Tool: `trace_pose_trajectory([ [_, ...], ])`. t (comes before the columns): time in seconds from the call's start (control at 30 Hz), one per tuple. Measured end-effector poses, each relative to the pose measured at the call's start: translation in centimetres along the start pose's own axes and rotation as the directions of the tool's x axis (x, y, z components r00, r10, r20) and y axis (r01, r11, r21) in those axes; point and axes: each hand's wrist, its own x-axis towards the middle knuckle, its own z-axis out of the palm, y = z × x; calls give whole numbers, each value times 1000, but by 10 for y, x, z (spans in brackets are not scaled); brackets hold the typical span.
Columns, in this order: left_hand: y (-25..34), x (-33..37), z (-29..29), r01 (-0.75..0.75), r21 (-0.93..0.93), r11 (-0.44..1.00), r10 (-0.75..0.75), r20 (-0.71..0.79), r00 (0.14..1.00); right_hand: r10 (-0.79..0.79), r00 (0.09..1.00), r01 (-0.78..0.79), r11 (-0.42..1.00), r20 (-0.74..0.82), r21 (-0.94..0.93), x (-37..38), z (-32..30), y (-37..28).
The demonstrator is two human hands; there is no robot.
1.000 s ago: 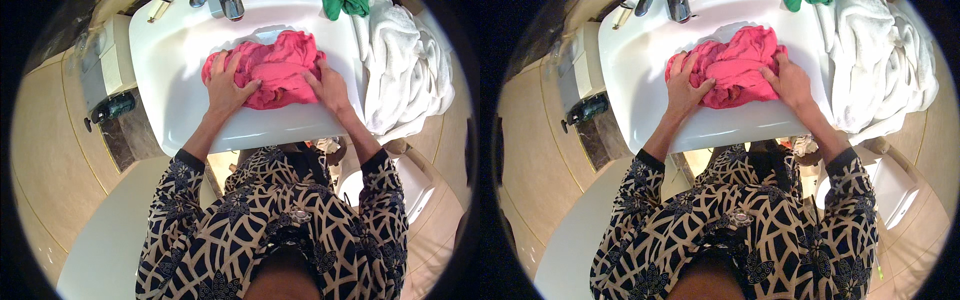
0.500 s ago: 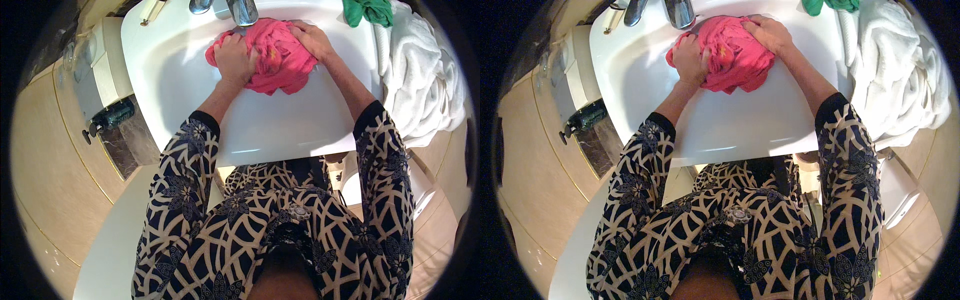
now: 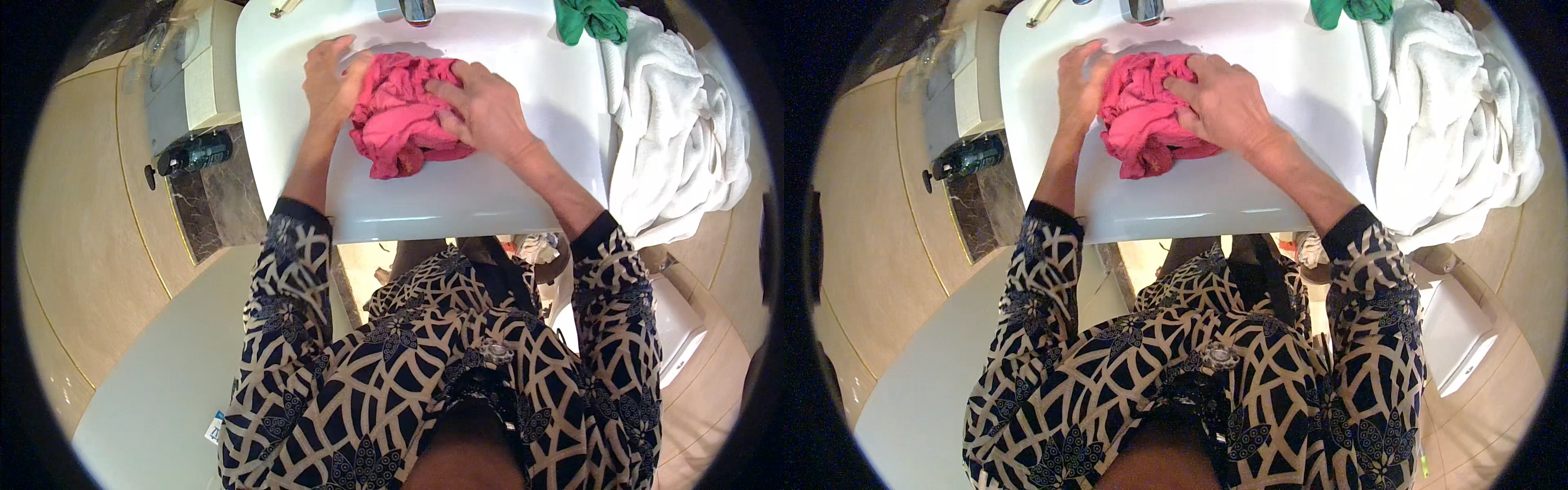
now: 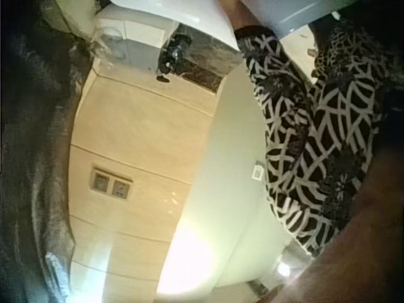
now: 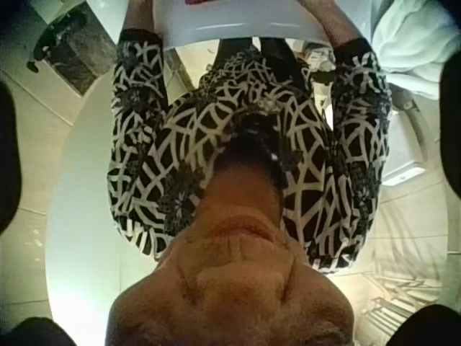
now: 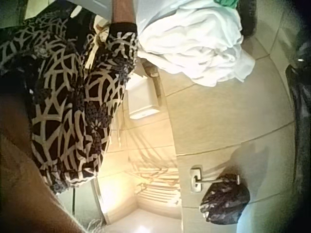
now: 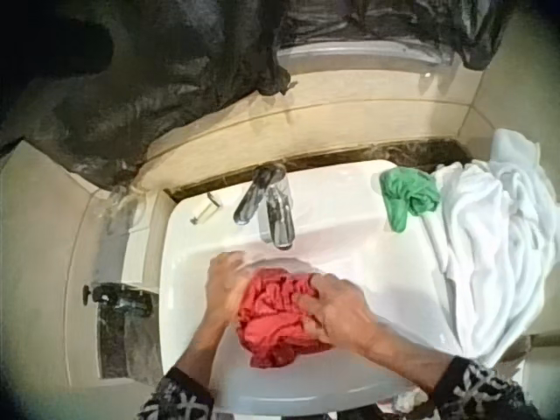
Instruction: The person hand-washes a pink garment in a bathroom sink. They repeatedly wet, scrub, and wring the fabric under running water, then rinse and wring it again before placing it aside.
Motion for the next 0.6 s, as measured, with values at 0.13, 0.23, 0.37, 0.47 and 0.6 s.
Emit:
trace_pose_trajectory([
  [0.13, 25, -19, 24, -128, 358, 925, 36, 253, 967, 91, 993, -90, 996, 75, -18, -21, -15, -4],
  [0.23, 48, -38, 22, -209, 373, 904, 98, 295, 951, 208, 962, -204, 978, 177, -41, -36, -23, 0],
  [0.37, 73, -69, 42, -289, 482, 827, 212, 208, 955, 427, 903, -429, 894, 44, 132, -39, -4, -1],
  [0.47, 73, -68, 55, -266, 484, 834, 205, 177, 963, 512, 858, -509, 857, -25, 82, -37, 24, -2],
  [0.6, 55, -40, 74, -228, 523, 821, 146, 194, 970, 578, 814, -577, 816, -53, 41, -22, 53, 26],
])
